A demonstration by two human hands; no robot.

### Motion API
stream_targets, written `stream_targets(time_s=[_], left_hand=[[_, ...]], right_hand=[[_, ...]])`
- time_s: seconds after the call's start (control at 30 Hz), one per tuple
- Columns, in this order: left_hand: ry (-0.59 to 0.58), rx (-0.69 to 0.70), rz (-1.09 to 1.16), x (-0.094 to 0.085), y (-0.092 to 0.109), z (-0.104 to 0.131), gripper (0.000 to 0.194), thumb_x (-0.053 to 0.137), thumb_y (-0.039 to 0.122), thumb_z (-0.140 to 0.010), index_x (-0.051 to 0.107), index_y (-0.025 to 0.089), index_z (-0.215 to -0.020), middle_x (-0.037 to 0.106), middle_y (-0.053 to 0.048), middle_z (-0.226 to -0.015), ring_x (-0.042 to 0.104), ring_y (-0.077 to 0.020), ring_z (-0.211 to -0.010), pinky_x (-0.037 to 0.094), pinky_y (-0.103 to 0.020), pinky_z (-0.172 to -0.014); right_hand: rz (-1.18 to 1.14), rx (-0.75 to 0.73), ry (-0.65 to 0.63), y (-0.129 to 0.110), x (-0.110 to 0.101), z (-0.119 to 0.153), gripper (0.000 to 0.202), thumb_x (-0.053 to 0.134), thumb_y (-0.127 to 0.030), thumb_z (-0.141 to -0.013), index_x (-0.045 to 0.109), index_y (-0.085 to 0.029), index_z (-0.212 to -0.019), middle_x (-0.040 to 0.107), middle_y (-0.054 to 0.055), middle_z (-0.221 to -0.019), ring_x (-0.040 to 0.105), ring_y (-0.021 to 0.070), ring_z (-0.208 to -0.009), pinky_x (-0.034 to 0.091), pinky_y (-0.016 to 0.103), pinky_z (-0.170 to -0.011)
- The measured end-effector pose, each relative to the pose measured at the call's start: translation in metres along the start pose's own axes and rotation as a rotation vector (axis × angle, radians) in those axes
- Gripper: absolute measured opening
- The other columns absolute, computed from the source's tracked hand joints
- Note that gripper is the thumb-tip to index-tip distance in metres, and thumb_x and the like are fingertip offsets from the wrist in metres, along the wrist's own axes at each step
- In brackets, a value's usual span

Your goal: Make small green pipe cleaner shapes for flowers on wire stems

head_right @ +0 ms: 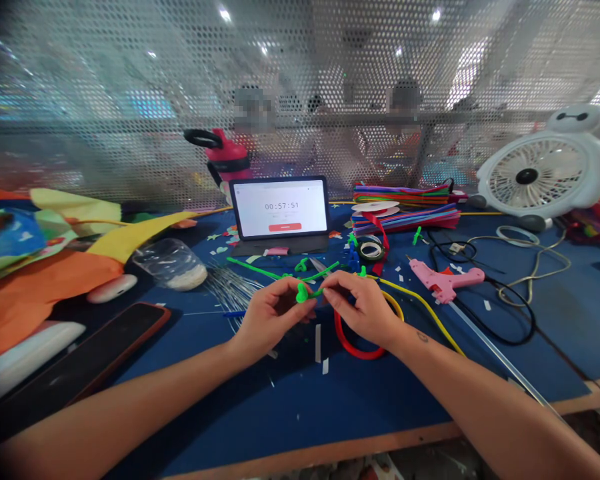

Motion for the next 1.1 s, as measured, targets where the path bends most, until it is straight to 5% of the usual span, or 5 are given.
stream_targets(time_s=[0.4,0.8,1.0,1.1], left_hand=[[0.017,-0.012,0.013,-0.001,0.000,-0.003,0.017,0.064,0.030,-0.076,0.055,0.016,-0.080,0.058,0.002,-0.065,0.059,-0.0108,-0.058,0.050,-0.020,-0.052],[0.027,0.102,-0.305,-0.004,-0.002,-0.003,0.011,0.060,0.027,-0.077,0.059,0.015,-0.077,0.061,0.000,-0.065,0.059,-0.0119,-0.058,0.047,-0.022,-0.055],[0.184,0.066,-0.099,-0.039,0.013,-0.030,0.014,0.063,0.028,-0.075,0.057,0.016,-0.080,0.061,0.001,-0.066,0.057,-0.0093,-0.055,0.045,-0.020,-0.052],[0.152,0.000,-0.155,-0.064,0.012,-0.048,0.014,0.062,0.028,-0.074,0.057,0.015,-0.073,0.060,0.000,-0.063,0.057,-0.0098,-0.053,0.043,-0.021,-0.050]], right_hand=[[-0.042,0.070,-0.067,0.003,0.002,0.000,0.014,0.045,-0.021,-0.090,0.055,-0.017,-0.080,0.055,-0.002,-0.069,0.051,0.0090,-0.063,0.037,0.020,-0.060],[-0.042,0.127,-0.136,0.008,0.004,-0.002,0.018,0.046,-0.026,-0.091,0.057,-0.017,-0.081,0.062,0.000,-0.071,0.057,0.0113,-0.067,0.041,0.022,-0.064],[-0.292,0.267,0.023,0.015,-0.001,-0.005,0.029,0.040,-0.036,-0.093,0.059,-0.016,-0.086,0.062,0.002,-0.068,0.052,0.0096,-0.058,0.041,0.021,-0.056],[-0.365,0.300,0.093,0.017,-0.004,-0.006,0.027,0.045,-0.036,-0.091,0.060,-0.015,-0.083,0.061,0.001,-0.065,0.051,0.0090,-0.055,0.039,0.021,-0.054]])
Point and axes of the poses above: each hand's wrist, its own z-axis away from the middle knuckle, its own x-axis out of the palm, y = z × x, the point moved 1 cm from there along -z, towards the middle knuckle
